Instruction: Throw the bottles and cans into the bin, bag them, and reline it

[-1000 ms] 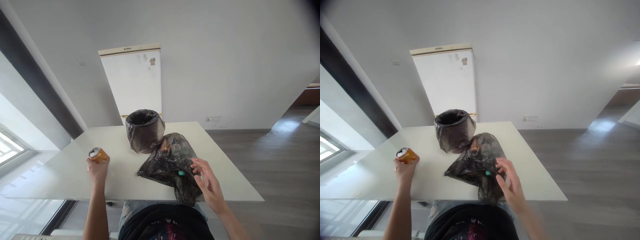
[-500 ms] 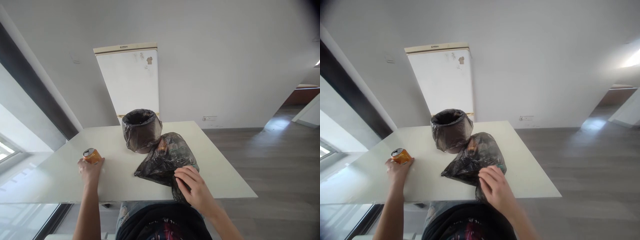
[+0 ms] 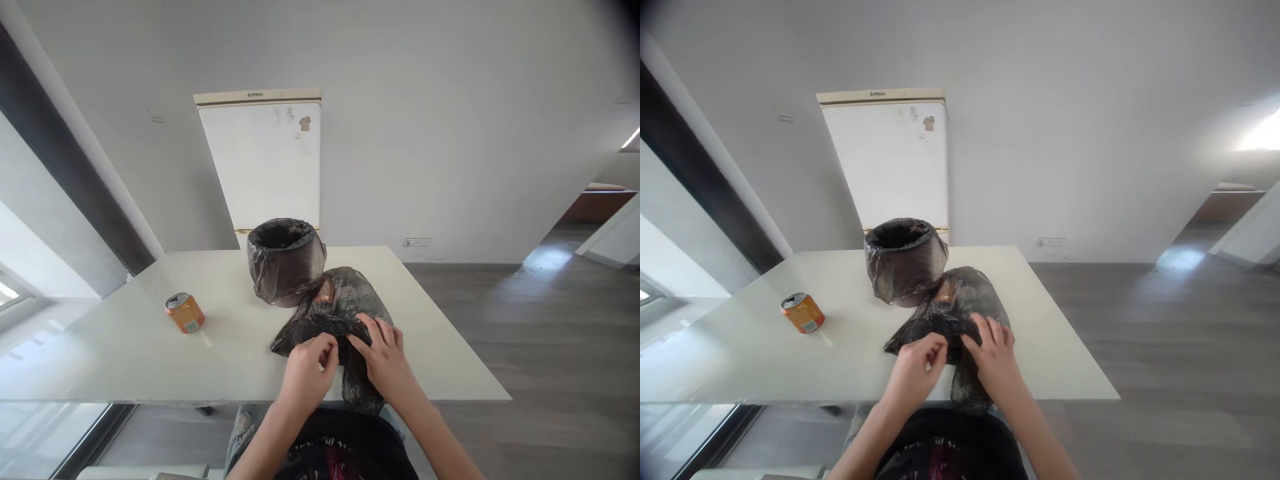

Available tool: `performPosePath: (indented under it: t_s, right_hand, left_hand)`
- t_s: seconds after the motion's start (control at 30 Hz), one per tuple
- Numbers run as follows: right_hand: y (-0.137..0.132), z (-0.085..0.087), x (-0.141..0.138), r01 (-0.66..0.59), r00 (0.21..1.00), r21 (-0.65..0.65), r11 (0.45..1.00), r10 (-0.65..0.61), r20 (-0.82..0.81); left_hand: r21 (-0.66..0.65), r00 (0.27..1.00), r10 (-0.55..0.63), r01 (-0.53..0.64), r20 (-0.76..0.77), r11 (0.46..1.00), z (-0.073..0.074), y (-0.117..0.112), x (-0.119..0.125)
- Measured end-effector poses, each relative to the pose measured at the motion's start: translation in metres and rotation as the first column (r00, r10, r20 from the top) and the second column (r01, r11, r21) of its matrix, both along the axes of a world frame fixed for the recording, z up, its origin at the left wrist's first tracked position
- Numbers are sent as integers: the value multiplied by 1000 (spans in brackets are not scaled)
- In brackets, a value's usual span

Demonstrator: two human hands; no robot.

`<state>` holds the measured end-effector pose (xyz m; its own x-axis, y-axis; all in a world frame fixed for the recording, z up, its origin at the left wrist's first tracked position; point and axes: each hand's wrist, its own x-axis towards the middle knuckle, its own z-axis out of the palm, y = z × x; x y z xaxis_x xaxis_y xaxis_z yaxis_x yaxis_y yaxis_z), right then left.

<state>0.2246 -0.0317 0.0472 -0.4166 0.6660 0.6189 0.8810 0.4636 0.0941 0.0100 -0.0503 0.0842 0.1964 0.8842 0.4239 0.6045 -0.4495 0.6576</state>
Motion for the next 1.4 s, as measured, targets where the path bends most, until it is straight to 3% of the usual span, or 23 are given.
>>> performPosePath:
  t_s: [0.1, 0.2, 0.37, 0.47, 0.57, 0.67, 0.73, 0.87, 1.03, 1.13, 1.23, 1.4]
  right_hand:
    - [7, 2, 6, 17, 999, 9, 1000, -17, 48]
    - [14, 5, 11, 3, 997, -9, 1000, -2, 80]
    - [21, 9, 15, -130, 987, -40, 991, 133, 88]
    - [18, 11, 15, -248, 966, 33, 968, 245, 79]
    - [12, 15, 13, -343, 938, 124, 931, 346, -7]
    - [7, 21, 9, -363, 896, 188, 913, 397, -200]
    - [4, 27, 4, -391, 843, 235, 890, 448, -296]
    - [-3, 34, -3, -513, 753, 254, 820, 572, -327]
    - [-14, 34, -9, -587, 643, 221, 779, 614, -458]
    - [-13, 32, -9, -623, 590, 213, 753, 630, -505]
    - [-7, 29, -3, -594, 646, 145, 792, 576, -501]
    - [10, 13, 14, -366, 860, -39, 930, 322, -395]
  left_hand:
    - [23, 997, -38, 39, -71, 999, -11, 2, 15]
    - [18, 989, -18, 21, -144, 1000, -20, 10, 13]
    - [-139, 977, -20, -10, -211, 990, -29, 12, 7]
    - [-147, 976, -18, -14, -215, 989, -32, 10, 9]
    - [-161, 980, 4, -37, -200, 986, -35, 10, 11]
    - [-170, 990, 31, -54, -134, 984, -37, 13, 12]
    - [-134, 996, 51, -60, -71, 989, -37, 15, 12]
    - [-8, 998, 60, -59, 23, 998, -35, 15, 13]
    - [95, 979, 150, -164, 137, 982, -29, 15, 14]
    - [153, 976, 119, -147, 180, 977, -24, 14, 16]
    - [218, 980, 40, -83, 196, 972, -20, 11, 12]
    - [343, 966, 12, -103, 258, 934, -8, -2, -2]
